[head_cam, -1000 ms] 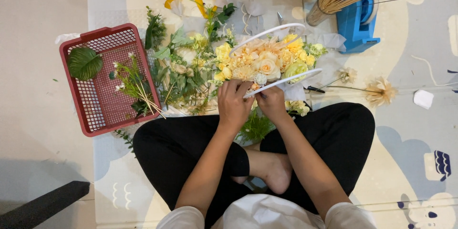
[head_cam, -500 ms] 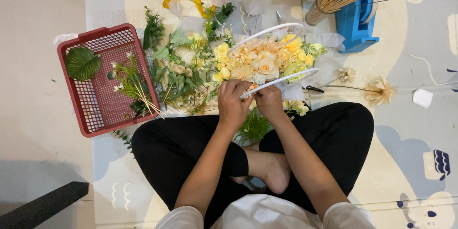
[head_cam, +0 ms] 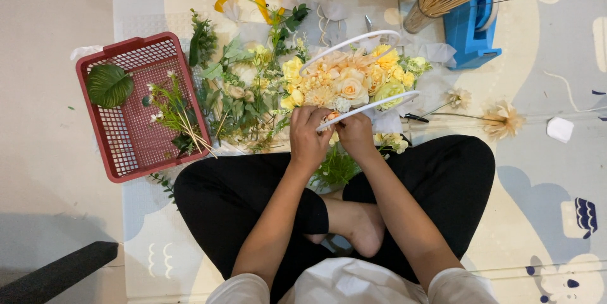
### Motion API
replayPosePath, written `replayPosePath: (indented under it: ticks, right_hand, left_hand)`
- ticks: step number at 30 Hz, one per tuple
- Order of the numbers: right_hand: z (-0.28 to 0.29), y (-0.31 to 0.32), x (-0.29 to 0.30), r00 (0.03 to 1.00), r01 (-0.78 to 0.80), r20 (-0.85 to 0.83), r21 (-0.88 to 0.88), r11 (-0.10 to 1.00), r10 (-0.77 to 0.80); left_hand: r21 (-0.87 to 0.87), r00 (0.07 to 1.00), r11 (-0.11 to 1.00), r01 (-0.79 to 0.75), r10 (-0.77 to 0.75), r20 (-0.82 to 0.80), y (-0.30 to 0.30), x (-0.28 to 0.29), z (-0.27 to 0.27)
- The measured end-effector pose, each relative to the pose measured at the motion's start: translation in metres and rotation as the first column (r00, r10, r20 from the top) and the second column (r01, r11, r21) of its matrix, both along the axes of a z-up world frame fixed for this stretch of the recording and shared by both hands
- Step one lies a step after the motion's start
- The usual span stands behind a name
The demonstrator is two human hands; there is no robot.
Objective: The person arranges yellow and white flowers and green stems into a white basket while sitting on the floor.
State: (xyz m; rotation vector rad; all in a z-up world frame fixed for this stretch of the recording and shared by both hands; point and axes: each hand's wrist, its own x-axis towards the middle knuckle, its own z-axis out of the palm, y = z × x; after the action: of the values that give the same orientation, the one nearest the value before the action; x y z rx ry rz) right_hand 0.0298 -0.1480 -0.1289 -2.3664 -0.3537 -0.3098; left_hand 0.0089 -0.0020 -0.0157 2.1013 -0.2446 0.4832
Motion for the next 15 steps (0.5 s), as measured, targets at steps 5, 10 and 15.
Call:
replayPosePath:
  ticks: [5,10,15]
  right_hand:
    - [-0.006,-0.001,0.001,1.0,0.0,-0.013,-0.014,1.0,-0.001]
    - [-0.015,-0.005,0.0,1.0,0.001,-0.002,0.017,1.0,-0.001]
    - [-0.018,-0.01,0.0,0.998,0.004,0.061,0.1,0.995,-0.01]
  left_hand:
    - [-0.01,1.0,1.0,-0.005,0.005,0.01,0.0,0.001,-0.009]
    - [-0.018,1.0,1.0,-0.016,0.016,0.004,-0.001,0.0,-0.004]
    - [0.036,0.999,0.999,-0.027,0.028,-0.028,0.0,-0.007,0.018]
